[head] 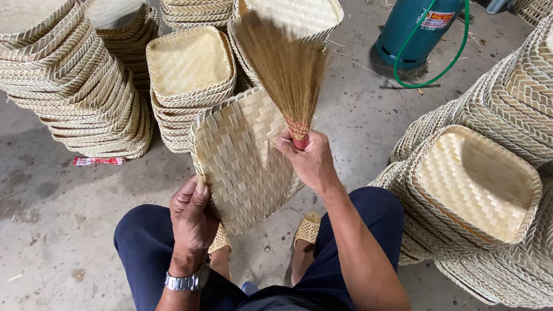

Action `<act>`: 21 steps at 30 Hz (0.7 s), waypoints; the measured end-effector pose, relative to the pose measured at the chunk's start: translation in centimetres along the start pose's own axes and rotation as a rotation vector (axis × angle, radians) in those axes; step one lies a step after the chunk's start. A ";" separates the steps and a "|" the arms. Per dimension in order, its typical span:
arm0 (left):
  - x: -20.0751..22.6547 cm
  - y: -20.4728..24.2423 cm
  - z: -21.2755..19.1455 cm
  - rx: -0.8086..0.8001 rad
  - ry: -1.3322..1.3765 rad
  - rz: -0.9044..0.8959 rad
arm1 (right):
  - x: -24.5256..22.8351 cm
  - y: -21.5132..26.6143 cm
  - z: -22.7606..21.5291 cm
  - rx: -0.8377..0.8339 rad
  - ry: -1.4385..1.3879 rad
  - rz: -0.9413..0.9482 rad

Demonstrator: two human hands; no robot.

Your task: The person brushes dust and debris off of woven square bamboo trays one at a time using a small hand broom, then reorganizes them into stacks on the floor.

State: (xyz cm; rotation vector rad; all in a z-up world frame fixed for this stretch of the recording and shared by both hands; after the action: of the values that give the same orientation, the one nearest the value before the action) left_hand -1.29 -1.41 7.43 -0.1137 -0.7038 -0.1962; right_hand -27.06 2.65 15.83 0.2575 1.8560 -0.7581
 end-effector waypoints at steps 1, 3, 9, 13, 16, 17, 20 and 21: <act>0.1 0.1 0.2 0.008 -0.007 0.002 | 0.3 0.1 0.0 0.001 0.001 0.001; 0.3 0.0 0.3 0.019 -0.014 0.007 | 1.1 0.4 -0.2 0.022 -0.077 0.045; 1.3 -0.4 -1.3 0.145 0.172 -0.047 | 2.3 1.3 -5.5 0.336 -0.154 0.132; 2.1 -0.2 -0.5 0.061 0.195 -0.056 | 2.8 1.4 -7.4 0.307 -0.018 0.059; 2.4 -0.3 0.6 0.034 0.270 -0.097 | 4.4 2.2 -6.6 0.166 -0.227 0.221; 2.5 -0.3 0.9 0.027 0.311 -0.128 | 4.3 2.4 -6.6 0.157 -0.223 0.187; 3.2 -0.8 0.8 -0.040 0.337 -0.179 | 3.8 2.5 -6.8 0.137 -0.261 0.157; 3.2 -1.4 0.0 -0.035 0.336 -0.177 | 3.7 2.4 -6.7 0.129 -0.301 0.164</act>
State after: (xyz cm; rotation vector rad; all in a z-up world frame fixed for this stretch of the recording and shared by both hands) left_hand 0.80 -3.21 9.55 -0.0495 -0.3747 -0.3879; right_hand -32.43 8.00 13.15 0.3539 1.4864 -0.7587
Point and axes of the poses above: each hand's wrist, its own y-axis away from the middle knuckle, its own z-axis out of the palm, x = y × z, the point moved 6 cm from there along -y, towards the middle knuckle, and after that the axes turned 10 degrees about x, right-handed, at the moved point
